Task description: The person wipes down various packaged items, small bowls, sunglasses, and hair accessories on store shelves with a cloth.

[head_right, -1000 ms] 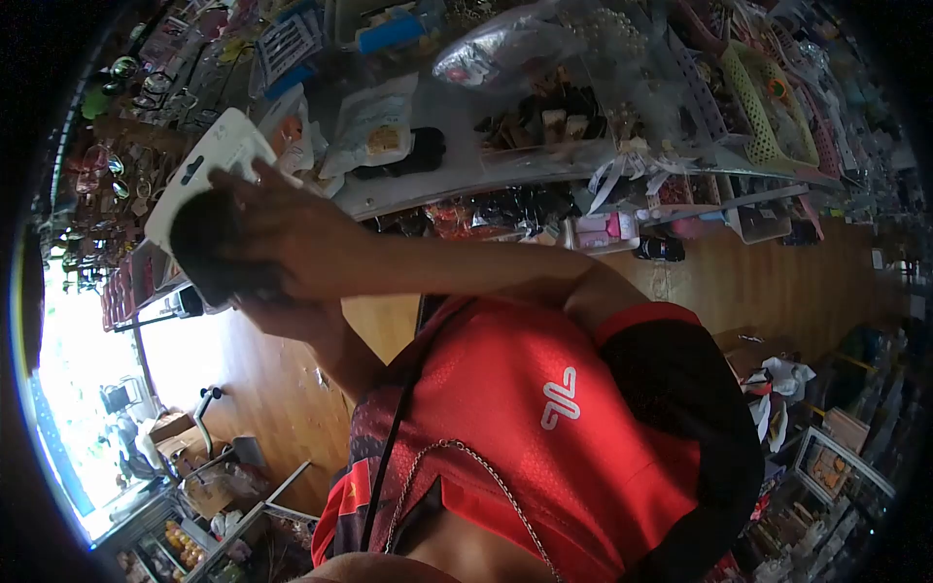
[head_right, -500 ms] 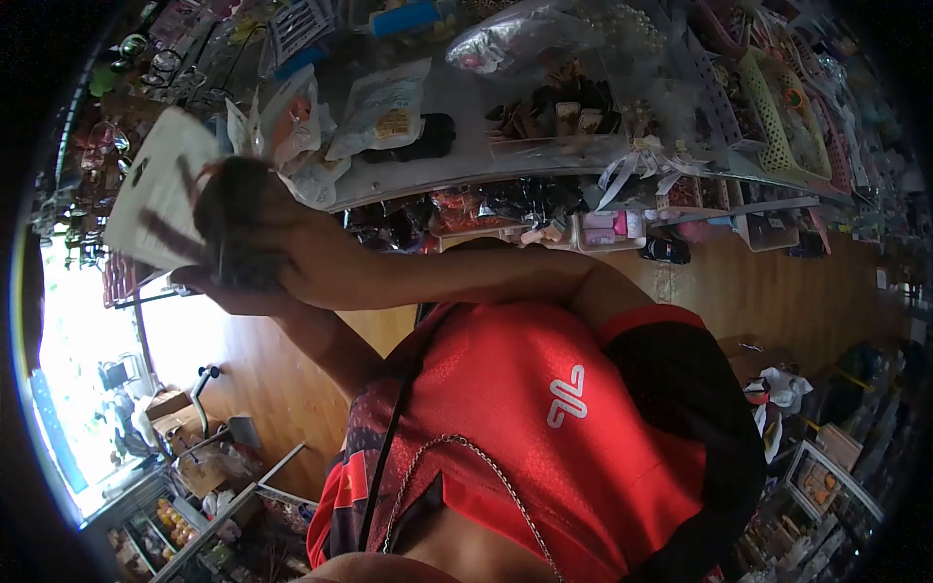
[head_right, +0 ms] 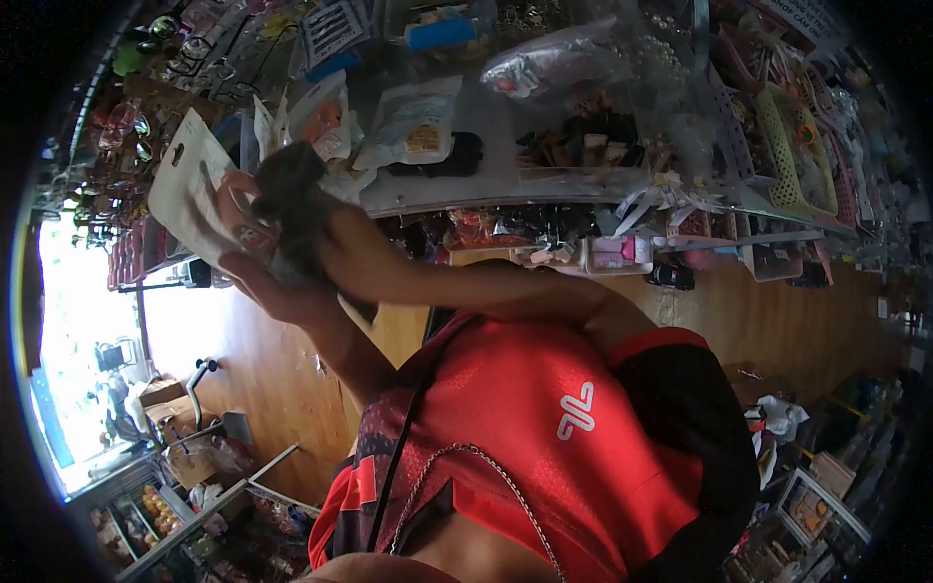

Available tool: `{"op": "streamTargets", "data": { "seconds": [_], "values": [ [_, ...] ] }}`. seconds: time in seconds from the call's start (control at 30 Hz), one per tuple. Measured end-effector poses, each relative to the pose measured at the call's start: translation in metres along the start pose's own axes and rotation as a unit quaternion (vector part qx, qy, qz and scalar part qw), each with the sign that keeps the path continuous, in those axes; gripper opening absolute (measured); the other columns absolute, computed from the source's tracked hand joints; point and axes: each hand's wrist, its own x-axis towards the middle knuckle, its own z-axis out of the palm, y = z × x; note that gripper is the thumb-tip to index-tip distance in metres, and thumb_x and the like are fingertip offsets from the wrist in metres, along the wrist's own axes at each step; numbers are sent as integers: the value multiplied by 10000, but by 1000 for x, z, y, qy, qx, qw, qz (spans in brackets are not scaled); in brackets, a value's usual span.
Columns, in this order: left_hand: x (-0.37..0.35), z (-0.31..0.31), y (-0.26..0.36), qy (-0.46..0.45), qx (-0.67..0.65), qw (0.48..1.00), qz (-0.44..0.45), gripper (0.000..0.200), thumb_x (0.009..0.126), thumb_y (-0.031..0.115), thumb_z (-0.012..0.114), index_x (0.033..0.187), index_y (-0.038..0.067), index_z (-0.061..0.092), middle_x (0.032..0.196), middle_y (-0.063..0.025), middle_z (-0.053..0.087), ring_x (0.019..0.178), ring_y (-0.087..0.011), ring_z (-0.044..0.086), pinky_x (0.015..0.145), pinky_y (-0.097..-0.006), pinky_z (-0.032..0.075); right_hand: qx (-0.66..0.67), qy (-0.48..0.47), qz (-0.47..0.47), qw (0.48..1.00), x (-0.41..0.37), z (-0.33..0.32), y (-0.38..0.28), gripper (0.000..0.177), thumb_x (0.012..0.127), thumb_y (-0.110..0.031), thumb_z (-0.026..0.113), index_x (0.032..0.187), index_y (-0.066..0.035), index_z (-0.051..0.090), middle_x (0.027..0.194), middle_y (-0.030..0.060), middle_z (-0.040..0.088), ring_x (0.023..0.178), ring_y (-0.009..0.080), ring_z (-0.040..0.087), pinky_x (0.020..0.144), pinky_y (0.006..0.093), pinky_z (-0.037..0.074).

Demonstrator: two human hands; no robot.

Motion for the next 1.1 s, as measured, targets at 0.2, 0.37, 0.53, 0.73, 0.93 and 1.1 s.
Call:
{"op": "streamTargets", "data": {
  "seconds": [0.2, 0.37, 0.53, 0.73, 0.93, 1.1],
  "values": [
    [-24, 1, -4, 92, -65, 989, -99, 691, 877, 521, 214, 1296, -28, 196, 1290, -153, 306, 1163, -273, 359, 959, -383, 297, -172, -69, -211, 960, 25, -10, -20, 429, 661, -64, 521, 1089, -36, 506, 1081, 191, 472, 1054, 337, 426, 942, 450, 258],
    [-46, 11, -11, 29, -48, 995, -79, 587, 910, 430, 233, 1293, -15, 233, 1285, -165, 322, 1168, -263, 357, 958, -379, 298, -92, 52, -112, 988, 58, -16, -20, 235, 709, -60, 511, 941, -27, 525, 918, 178, 533, 868, 315, 517, 762, 386, 384],
    [-6, -5, -5, -41, 35, 998, 19, 749, 851, 532, 328, 1314, -37, 175, 1365, -175, 210, 1258, -273, 226, 1014, -369, 199, -17, -16, 70, 997, 17, -7, -3, 162, 753, -48, 451, 886, 1, 528, 674, 59, 503, 626, 188, 471, 620, 307, 419],
    [-14, -54, -20, -36, 181, 978, 92, 544, 872, 329, 350, 1283, -19, 273, 1296, -194, 312, 1216, -307, 278, 988, -370, 220, -302, -139, -200, 922, -12, -3, 23, 329, 700, -53, 499, 1026, -6, 517, 1025, 142, 521, 937, 279, 492, 807, 332, 395],
    [-28, -42, 9, -97, 47, 992, 71, 652, 884, 446, 289, 1308, -42, 207, 1365, -208, 206, 1282, -297, 184, 1020, -353, 137, -243, -75, -52, 966, 8, -30, 41, 449, 768, -147, 519, 1180, -19, 397, 1197, 137, 430, 1119, 265, 405, 917, 340, 335],
    [-11, -53, 23, -64, 177, 968, 168, 595, 877, 426, 272, 1267, -20, 333, 1323, -250, 261, 1251, -371, 229, 1019, -433, 143, -122, -27, 93, 988, -9, -3, 47, 471, 825, -176, 464, 1241, -22, 307, 1267, 129, 352, 1171, 232, 351, 952, 327, 295]
  ]
}}
